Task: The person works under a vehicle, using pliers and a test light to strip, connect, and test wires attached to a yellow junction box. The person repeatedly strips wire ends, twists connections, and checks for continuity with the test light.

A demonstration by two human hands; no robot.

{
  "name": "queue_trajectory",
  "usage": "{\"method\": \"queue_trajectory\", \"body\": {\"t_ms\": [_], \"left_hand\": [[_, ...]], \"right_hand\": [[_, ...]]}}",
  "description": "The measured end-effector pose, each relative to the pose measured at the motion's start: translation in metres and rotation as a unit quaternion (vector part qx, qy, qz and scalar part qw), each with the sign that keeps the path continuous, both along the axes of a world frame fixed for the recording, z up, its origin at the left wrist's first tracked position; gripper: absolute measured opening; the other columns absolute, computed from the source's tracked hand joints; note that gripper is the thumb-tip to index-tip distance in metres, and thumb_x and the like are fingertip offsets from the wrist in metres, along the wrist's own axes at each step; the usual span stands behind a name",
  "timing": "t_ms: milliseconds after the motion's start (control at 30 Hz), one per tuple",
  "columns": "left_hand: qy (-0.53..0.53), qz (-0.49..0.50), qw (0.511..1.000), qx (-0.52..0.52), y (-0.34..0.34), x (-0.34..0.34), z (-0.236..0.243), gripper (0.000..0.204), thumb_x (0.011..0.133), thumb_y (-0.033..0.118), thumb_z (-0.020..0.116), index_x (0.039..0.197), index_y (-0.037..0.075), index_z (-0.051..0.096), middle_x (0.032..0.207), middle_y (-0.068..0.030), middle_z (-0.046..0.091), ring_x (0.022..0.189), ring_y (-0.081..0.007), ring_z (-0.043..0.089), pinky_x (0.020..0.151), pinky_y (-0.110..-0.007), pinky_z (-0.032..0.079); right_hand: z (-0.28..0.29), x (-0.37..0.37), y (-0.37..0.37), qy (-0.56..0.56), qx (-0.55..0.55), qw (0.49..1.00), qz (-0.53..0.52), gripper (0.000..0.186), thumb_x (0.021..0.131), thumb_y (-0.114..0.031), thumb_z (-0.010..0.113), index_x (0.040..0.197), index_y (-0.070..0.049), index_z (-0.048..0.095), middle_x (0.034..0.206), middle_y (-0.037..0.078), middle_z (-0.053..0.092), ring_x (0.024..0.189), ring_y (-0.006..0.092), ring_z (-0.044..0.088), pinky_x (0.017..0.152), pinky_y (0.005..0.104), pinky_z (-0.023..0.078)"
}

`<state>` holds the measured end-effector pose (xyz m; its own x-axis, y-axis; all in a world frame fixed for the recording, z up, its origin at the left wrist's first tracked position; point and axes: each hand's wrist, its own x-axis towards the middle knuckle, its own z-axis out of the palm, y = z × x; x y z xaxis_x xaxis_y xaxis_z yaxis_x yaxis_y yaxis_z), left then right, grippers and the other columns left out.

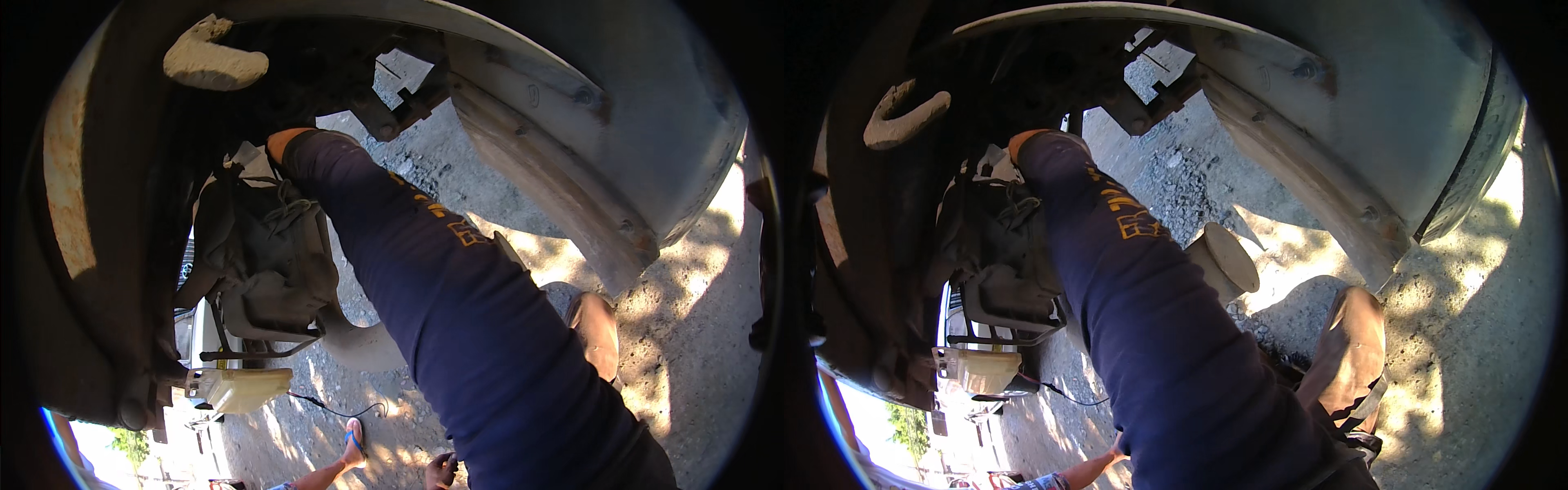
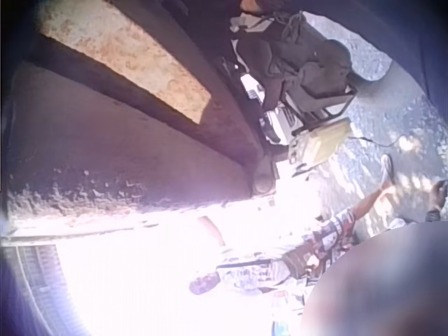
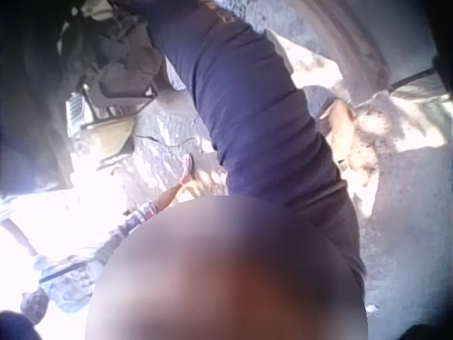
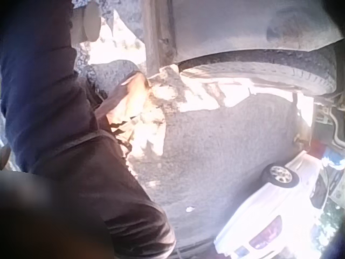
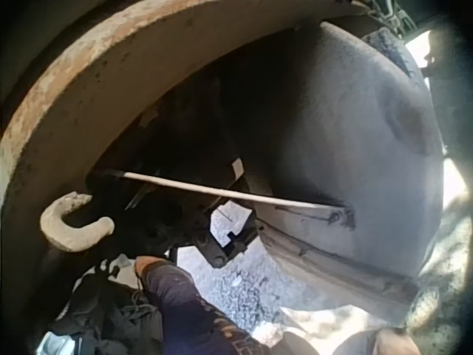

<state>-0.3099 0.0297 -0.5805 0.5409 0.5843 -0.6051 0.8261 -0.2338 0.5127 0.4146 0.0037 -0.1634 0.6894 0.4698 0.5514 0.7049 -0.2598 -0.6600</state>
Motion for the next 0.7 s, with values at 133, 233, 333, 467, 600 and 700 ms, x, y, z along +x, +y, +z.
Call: {"method": "queue_trajectory", "body": {"t_ms": [133,233,333,467,600,700], "left_hand": [[0.001,-0.004,1.0,0.008,0.001,-0.012,-0.01,0.04,0.097,0.039,0.071,0.107,0.001,0.075,0.074,-0.002,0.069,0.063,-0.01,0.06,0.056,-0.028,0.049],[-0.022,-0.037,0.999,0.021,0.001,-0.008,-0.016,0.04,0.096,0.038,0.071,0.108,0.001,0.075,0.074,-0.0016,0.069,0.062,-0.0098,0.06,0.055,-0.028,0.049],[-0.031,-0.01,0.998,-0.062,0.003,0.01,-0.011,0.03,0.099,0.027,0.069,0.106,-0.003,0.074,0.077,-0.0024,0.069,0.067,-0.0098,0.06,0.062,-0.028,0.048],[-0.012,-0.018,0.999,-0.028,0.007,0.049,0.009,0.037,0.098,0.035,0.07,0.108,-0.001,0.075,0.075,-0.0034,0.07,0.067,-0.0102,0.061,0.063,-0.03,0.049],[-0.018,-0.037,0.999,0.024,0.011,0.074,0.029,0.038,0.097,0.036,0.071,0.11,0.001,0.075,0.079,-0.0056,0.073,0.071,-0.0111,0.065,0.068,-0.029,0.051],[-0.03,-0.047,0.998,0.018,0.017,0.076,0.031,0.038,0.097,0.035,0.071,0.112,0.001,0.075,0.083,-0.0072,0.075,0.075,-0.0119,0.069,0.071,-0.029,0.053]], "right_hand": [[0.021,-0.021,-0.05,0.053,-0.027,0.996,0.06,0.044,0.103,-0.032,0.051,0.136,-0.005,0.061,0.132,0.02,0.066,0.117,0.036,0.067,0.098,0.049,0.055],[0.033,-0.042,-0.103,0.117,-0.056,0.985,0.117,0.044,0.103,-0.034,0.05,0.136,-0.005,0.061,0.132,0.02,0.067,0.116,0.0356,0.067,0.097,0.0492,0.056],[0.04,-0.065,-0.158,0.182,-0.084,0.966,0.165,0.045,0.104,-0.036,0.05,0.136,-0.005,0.061,0.132,0.019,0.067,0.116,0.0352,0.068,0.096,0.0495,0.057],[0.043,-0.093,-0.214,0.247,-0.112,0.942,0.198,0.047,0.105,-0.039,0.049,0.135,-0.005,0.06,0.132,0.019,0.067,0.114,0.0347,0.069,0.094,0.0498,0.058],[0.042,-0.115,-0.247,0.264,-0.126,0.932,0.214,0.046,0.103,-0.035,0.054,0.138,-0.007,0.06,0.133,0.018,0.067,0.115,0.0319,0.069,0.093,0.047,0.06],[0.039,-0.129,-0.254,0.201,-0.156,0.951,0.177,0.046,0.098,-0.027,0.061,0.141,-0.01,0.061,0.132,0.016,0.067,0.115,0.0293,0.069,0.094,0.0433,0.06]]}}
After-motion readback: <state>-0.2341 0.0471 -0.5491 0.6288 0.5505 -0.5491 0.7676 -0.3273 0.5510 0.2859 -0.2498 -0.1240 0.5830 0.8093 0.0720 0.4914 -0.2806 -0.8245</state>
